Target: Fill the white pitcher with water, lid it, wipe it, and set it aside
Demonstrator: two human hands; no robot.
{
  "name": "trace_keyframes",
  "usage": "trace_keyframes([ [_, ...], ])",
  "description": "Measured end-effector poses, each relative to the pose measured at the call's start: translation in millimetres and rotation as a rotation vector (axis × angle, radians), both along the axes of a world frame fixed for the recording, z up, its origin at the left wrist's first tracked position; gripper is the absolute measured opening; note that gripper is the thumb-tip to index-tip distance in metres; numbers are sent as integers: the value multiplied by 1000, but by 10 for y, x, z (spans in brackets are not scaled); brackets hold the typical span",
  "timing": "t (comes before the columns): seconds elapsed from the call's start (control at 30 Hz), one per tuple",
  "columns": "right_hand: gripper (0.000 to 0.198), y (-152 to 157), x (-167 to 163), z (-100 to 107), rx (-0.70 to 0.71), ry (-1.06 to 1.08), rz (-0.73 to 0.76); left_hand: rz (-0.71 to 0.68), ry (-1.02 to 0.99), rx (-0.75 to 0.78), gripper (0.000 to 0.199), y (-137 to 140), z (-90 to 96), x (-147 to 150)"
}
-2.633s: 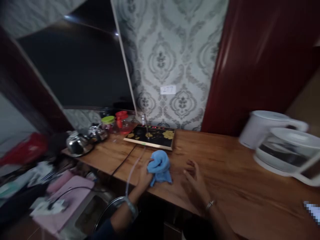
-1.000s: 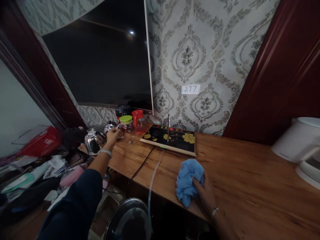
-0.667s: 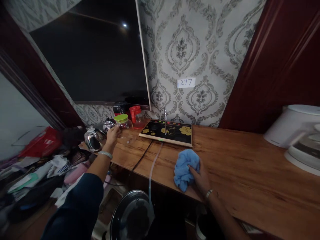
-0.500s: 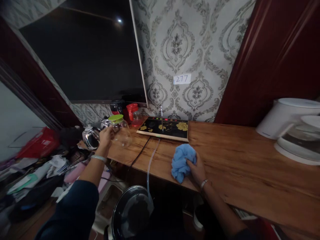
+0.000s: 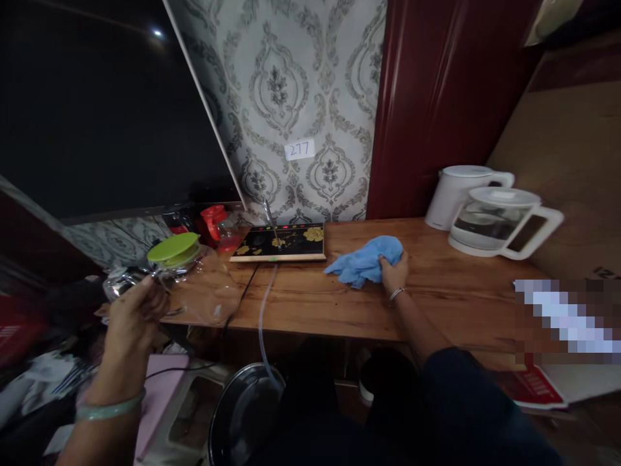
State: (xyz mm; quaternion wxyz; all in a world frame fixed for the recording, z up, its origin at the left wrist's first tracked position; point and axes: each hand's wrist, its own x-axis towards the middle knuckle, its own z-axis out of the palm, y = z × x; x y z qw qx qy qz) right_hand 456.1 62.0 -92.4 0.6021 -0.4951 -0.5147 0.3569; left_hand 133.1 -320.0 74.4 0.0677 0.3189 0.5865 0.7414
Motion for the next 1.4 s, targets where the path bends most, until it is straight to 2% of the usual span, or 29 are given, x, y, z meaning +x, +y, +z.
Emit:
trace_keyframes([
  [0.1, 60, 25, 227, 45, 9, -356, -62, -124, -110, 11, 47, 82, -48, 233],
  [0.17, 58, -100, 273, 133, 119, -449, -102, -167, -137, -2, 47, 166, -94, 389],
  [0.23, 50, -322, 220, 292, 250, -397, 36, -222, -167, -38, 49, 276, -146, 552],
  [0.33, 41, -756, 27, 644, 267, -284, 432, -290, -208, -81, 51, 477, -234, 793],
  [0.43, 37, -1155, -164, 1039, 349, -271, 648, -363, -225, -96, 52, 677, -333, 992],
  [0.53, 39, -1392, -297, 1358, 521, -330, 752, -436, -238, -88, 54, 835, -430, 1120],
  [0.63, 47, -1464, -418, 1546, 707, -446, 787, -478, -238, -80, 53, 943, -499, 1195],
  [0.7, 54, -1465, -508, 1613, 769, -548, 793, -489, -232, -83, 54, 994, -523, 1231],
  [0.77, 58, -1466, -603, 1657, 775, -664, 786, -492, -236, -90, 55, 1033, -536, 1261],
  [1.03, 58, -1591, -919, 1806, 630, -1050, 607, -449, -274, -119, 58, 1128, -595, 1269],
  [1.2, 55, -1583, -1041, 1814, 634, -1068, 576, -499, -315, -136, 58, 1147, -608, 1185],
  [1.4, 47, -1444, -1075, 1742, 761, -1011, 654, -598, -330, -177, 62, 1160, -640, 1158],
])
